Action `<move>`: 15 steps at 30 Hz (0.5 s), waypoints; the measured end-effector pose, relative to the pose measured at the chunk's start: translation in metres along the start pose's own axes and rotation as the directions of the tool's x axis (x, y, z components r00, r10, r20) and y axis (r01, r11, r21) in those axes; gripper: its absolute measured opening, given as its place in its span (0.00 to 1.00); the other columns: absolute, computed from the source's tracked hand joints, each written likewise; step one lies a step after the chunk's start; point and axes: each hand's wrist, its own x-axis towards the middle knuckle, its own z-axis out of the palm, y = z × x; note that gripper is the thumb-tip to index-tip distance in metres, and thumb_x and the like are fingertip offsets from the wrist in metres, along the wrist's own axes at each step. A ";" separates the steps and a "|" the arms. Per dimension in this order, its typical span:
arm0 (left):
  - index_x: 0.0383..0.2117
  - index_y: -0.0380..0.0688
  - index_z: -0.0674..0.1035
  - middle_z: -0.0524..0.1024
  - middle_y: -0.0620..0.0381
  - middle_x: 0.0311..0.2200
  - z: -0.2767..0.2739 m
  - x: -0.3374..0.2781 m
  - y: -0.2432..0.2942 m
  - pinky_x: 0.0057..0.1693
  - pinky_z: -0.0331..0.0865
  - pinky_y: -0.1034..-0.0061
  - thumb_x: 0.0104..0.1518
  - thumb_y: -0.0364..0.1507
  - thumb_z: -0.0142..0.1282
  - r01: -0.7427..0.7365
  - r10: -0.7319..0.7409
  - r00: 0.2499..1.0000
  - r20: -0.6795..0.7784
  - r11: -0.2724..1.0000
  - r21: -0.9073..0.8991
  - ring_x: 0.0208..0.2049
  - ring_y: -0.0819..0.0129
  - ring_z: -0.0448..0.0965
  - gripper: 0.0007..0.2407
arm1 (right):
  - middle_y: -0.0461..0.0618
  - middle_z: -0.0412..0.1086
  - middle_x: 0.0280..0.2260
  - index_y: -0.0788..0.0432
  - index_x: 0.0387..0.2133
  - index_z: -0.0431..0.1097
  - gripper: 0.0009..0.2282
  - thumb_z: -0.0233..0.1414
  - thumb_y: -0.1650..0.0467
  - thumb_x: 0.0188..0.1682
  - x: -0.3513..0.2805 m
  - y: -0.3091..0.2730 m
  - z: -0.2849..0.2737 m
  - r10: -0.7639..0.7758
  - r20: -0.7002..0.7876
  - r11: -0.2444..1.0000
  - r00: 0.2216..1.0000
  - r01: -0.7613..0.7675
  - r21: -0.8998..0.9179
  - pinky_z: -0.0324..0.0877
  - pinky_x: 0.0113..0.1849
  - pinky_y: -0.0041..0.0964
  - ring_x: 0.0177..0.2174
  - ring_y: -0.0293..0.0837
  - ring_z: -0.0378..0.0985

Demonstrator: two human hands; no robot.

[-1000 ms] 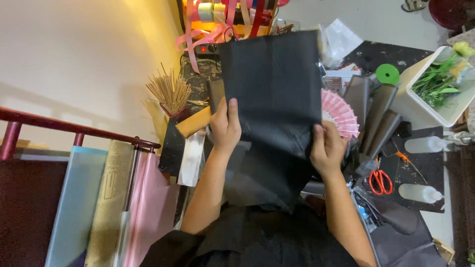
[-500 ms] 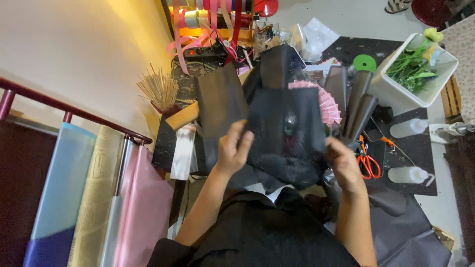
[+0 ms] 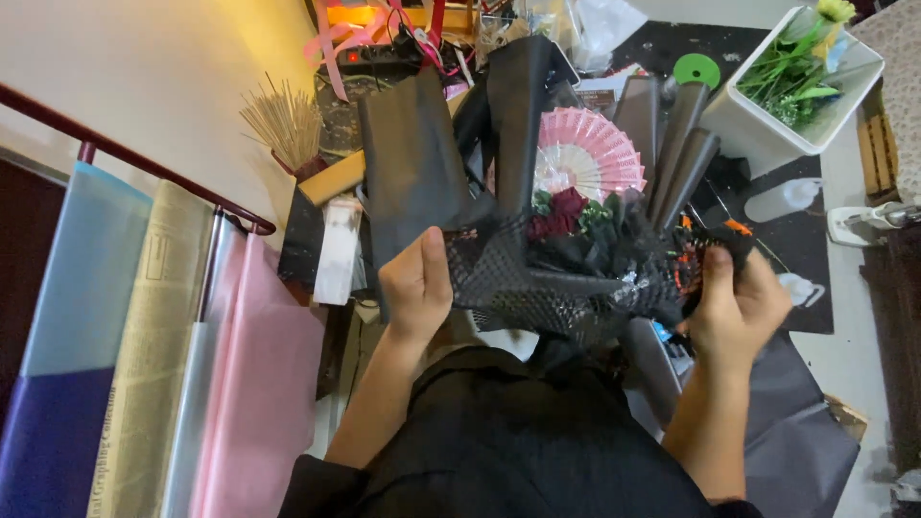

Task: The person unrolls a large sheet of black wrapping paper and uses red-handled scissors to cut it into a rectangular piece. They then fold the cut paper and briefly handle a piece of black mesh material.

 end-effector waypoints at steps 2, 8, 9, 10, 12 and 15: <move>0.15 0.45 0.53 0.47 0.64 0.13 0.015 -0.014 0.000 0.28 0.41 0.71 0.69 0.36 0.33 0.244 -0.244 0.970 0.003 0.967 0.073 0.17 0.75 0.46 0.20 | 0.36 0.56 0.21 0.55 0.24 0.62 0.15 0.53 0.64 0.59 0.003 0.011 0.006 0.204 -0.031 0.918 0.979 -0.180 0.354 0.48 0.27 0.26 0.24 0.30 0.55; 0.12 0.50 0.62 0.56 0.56 0.06 0.043 -0.036 -0.010 0.20 0.53 0.83 0.72 0.33 0.33 0.225 -0.226 0.968 -0.111 0.974 -0.022 0.08 0.74 0.56 0.22 | 0.55 0.71 0.46 0.60 0.51 0.63 0.22 0.58 0.67 0.43 -0.020 0.061 0.011 0.109 0.455 0.706 0.884 -0.391 0.591 0.74 0.41 0.34 0.41 0.42 0.76; 0.12 0.50 0.62 0.56 0.56 0.06 0.040 -0.034 -0.009 0.20 0.53 0.83 0.72 0.33 0.33 0.226 -0.227 0.968 -0.109 0.974 -0.021 0.08 0.74 0.56 0.22 | 0.55 0.71 0.46 0.60 0.51 0.63 0.22 0.58 0.67 0.43 -0.030 0.067 0.010 0.112 0.455 0.705 0.883 -0.393 0.591 0.74 0.41 0.34 0.41 0.42 0.76; 0.13 0.48 0.63 0.59 0.53 0.07 0.038 -0.032 -0.009 0.21 0.56 0.80 0.71 0.32 0.34 0.214 -0.211 0.968 -0.135 0.977 0.012 0.10 0.68 0.60 0.21 | 0.56 0.71 0.49 0.59 0.54 0.61 0.32 0.64 0.70 0.33 -0.040 0.074 0.008 0.059 0.660 0.678 0.749 -0.515 0.524 0.75 0.39 0.39 0.41 0.45 0.77; 0.14 0.46 0.65 0.63 0.50 0.08 0.035 -0.030 -0.010 0.21 0.58 0.76 0.71 0.31 0.34 0.203 -0.194 0.968 -0.161 0.978 0.044 0.11 0.62 0.64 0.20 | 0.57 0.71 0.52 0.58 0.58 0.60 0.42 0.70 0.74 0.24 -0.058 0.090 0.014 0.001 0.823 0.659 0.569 -0.619 0.427 0.77 0.38 0.43 0.42 0.49 0.78; 0.15 0.47 0.66 0.62 0.53 0.08 0.033 -0.030 -0.008 0.23 0.61 0.81 0.71 0.30 0.34 0.122 -0.108 0.984 -0.145 0.988 0.090 0.10 0.65 0.64 0.20 | 0.51 0.75 0.19 0.60 0.31 0.76 0.04 0.60 0.76 0.44 -0.078 0.099 0.020 0.074 0.567 0.943 0.820 -0.242 0.227 0.69 0.25 0.37 0.20 0.39 0.73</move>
